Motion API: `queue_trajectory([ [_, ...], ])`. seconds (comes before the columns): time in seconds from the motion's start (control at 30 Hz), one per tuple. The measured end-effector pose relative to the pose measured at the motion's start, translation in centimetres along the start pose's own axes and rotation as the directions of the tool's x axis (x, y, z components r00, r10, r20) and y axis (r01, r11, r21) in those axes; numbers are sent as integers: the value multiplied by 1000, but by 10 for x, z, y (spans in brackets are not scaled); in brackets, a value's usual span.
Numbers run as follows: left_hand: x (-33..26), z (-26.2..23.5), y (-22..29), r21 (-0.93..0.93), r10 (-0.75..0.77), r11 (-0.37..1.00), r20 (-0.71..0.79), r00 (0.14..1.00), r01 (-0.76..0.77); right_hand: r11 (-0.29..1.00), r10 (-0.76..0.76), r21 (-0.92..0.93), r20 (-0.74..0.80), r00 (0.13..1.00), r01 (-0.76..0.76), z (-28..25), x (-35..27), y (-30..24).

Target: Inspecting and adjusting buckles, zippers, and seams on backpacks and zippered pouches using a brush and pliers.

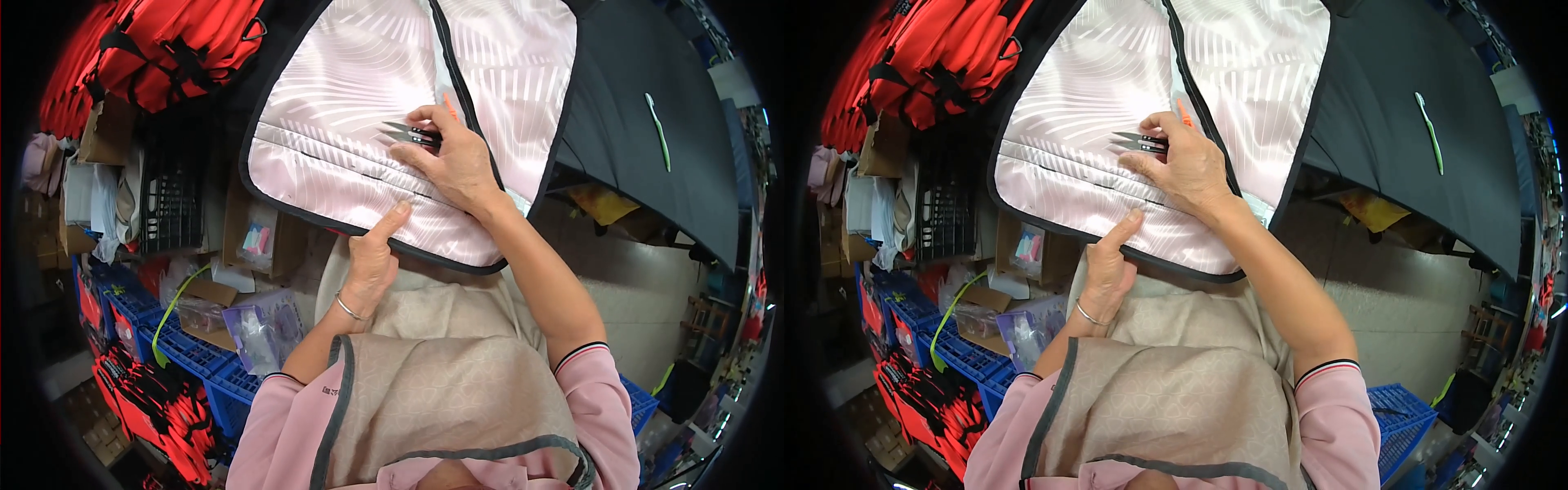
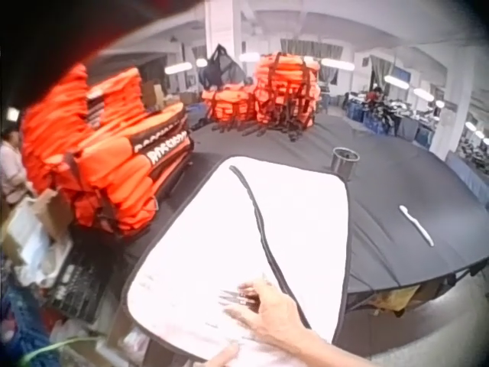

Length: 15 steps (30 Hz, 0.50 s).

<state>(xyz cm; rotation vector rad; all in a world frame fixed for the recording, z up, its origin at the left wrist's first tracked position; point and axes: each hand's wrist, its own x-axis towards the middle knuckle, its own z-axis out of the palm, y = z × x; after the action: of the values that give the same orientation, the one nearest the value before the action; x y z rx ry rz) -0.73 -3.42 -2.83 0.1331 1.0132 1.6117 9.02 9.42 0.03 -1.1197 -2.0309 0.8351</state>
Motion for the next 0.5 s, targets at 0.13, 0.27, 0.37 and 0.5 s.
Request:
queue_trajectory([
  [0.13,0,1,4,-77,-2,997,84,996,8,974,53,223,-34,998,-44,-36,-24,-13],
  [0.27,1,0,3,-94,24,995,105,994,-14,969,-172,-198,-126,977,145,-47,-66,-22],
  [0.37,-2,2,5,-107,-24,993,143,989,40,892,-321,-375,-131,938,252,-44,-72,-23],
  [0.5,-2,3,5,-112,-43,992,133,990,58,838,-364,-471,-105,925,276,-43,-71,-25],
])
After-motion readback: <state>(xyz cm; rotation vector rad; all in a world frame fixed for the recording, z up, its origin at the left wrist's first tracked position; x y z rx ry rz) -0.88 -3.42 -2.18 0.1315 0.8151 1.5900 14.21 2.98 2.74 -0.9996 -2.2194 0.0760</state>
